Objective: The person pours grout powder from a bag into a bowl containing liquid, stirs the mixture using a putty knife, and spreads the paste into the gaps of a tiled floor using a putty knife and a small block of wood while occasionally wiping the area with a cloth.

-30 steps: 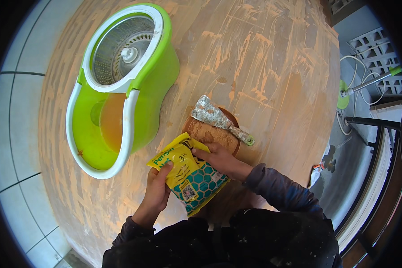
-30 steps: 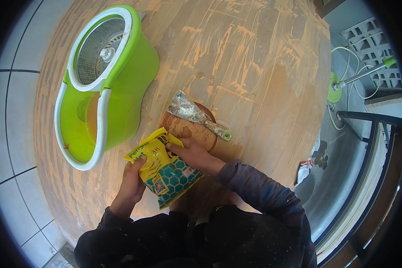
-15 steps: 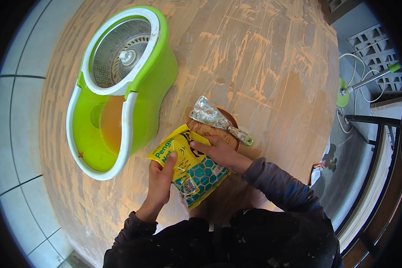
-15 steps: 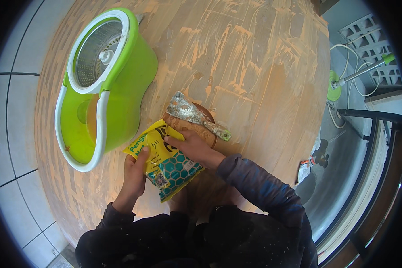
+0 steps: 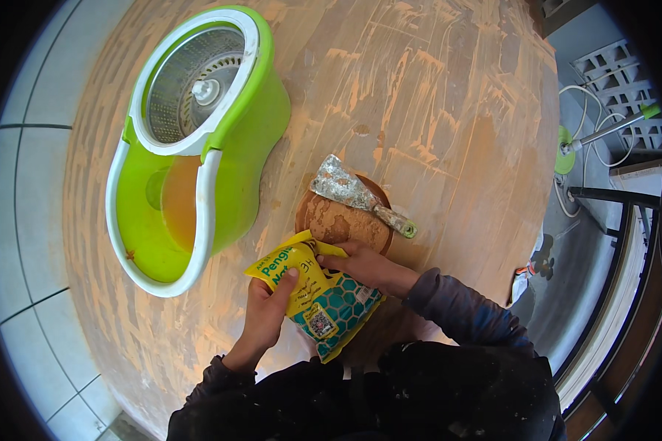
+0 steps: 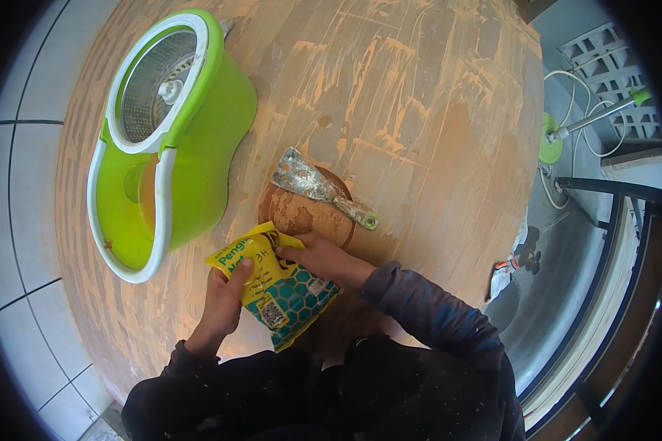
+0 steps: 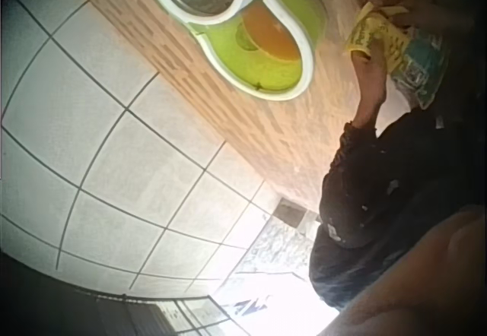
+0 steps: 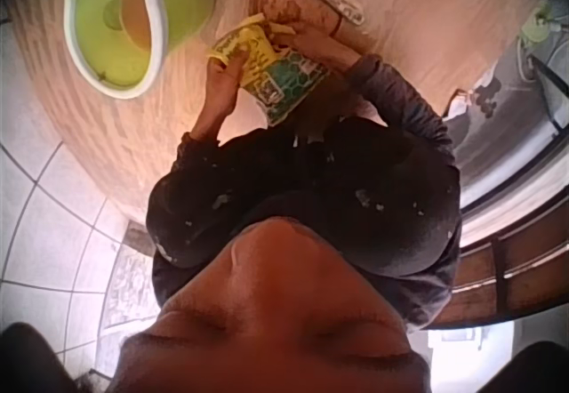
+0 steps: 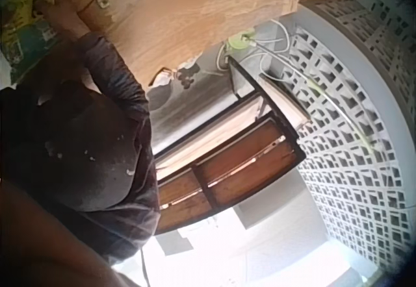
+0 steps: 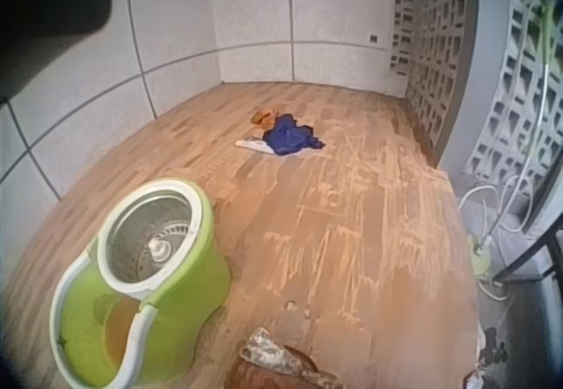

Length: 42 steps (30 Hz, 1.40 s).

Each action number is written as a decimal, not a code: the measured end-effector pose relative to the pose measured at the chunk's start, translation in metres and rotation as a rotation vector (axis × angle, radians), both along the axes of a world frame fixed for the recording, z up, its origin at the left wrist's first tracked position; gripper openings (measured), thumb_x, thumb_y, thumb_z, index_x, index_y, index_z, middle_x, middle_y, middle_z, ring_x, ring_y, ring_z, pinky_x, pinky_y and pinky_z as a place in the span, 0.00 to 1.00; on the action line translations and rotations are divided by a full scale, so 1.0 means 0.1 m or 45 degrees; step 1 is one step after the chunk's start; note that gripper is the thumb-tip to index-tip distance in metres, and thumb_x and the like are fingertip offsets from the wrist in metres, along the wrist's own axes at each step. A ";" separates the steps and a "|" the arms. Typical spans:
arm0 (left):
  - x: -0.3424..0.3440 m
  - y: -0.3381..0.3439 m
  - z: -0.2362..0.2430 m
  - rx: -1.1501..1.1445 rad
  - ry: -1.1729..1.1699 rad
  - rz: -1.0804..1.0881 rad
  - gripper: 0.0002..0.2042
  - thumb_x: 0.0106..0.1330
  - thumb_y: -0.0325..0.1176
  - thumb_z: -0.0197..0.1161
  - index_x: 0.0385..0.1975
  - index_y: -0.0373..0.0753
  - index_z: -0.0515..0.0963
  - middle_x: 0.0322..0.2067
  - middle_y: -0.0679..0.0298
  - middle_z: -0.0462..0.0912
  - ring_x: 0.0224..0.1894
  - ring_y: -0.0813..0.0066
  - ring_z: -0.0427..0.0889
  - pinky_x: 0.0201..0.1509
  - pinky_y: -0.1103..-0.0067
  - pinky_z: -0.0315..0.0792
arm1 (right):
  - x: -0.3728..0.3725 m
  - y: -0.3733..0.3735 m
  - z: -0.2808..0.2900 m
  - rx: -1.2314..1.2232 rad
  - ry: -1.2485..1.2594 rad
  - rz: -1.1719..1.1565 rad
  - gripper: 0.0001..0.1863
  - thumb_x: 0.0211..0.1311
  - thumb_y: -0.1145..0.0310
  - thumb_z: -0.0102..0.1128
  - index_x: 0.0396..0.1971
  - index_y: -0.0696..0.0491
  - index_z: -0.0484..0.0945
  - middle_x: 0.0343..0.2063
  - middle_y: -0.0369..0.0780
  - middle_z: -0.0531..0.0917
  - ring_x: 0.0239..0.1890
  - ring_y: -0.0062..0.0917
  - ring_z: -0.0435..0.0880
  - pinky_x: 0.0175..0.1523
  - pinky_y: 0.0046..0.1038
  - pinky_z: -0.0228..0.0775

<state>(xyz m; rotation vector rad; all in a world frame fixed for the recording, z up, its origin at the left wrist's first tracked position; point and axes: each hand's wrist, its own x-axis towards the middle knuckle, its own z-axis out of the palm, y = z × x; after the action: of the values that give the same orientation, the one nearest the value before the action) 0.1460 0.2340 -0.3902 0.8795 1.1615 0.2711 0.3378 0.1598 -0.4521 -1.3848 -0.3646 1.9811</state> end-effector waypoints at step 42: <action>0.23 0.23 -0.32 0.484 0.075 -0.079 0.14 0.75 0.33 0.59 0.51 0.28 0.74 0.43 0.59 0.85 0.42 0.79 0.83 0.46 0.80 0.78 | 0.01 0.17 -0.20 0.254 -0.327 -0.295 0.16 0.70 0.62 0.57 0.44 0.60 0.84 0.30 0.39 0.87 0.31 0.20 0.84 0.39 0.26 0.75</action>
<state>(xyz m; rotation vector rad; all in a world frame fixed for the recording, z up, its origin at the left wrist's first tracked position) 0.1688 0.2567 -0.4225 1.2620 1.1535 0.4258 0.3388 0.1769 -0.4724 -1.4817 -0.4809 1.5410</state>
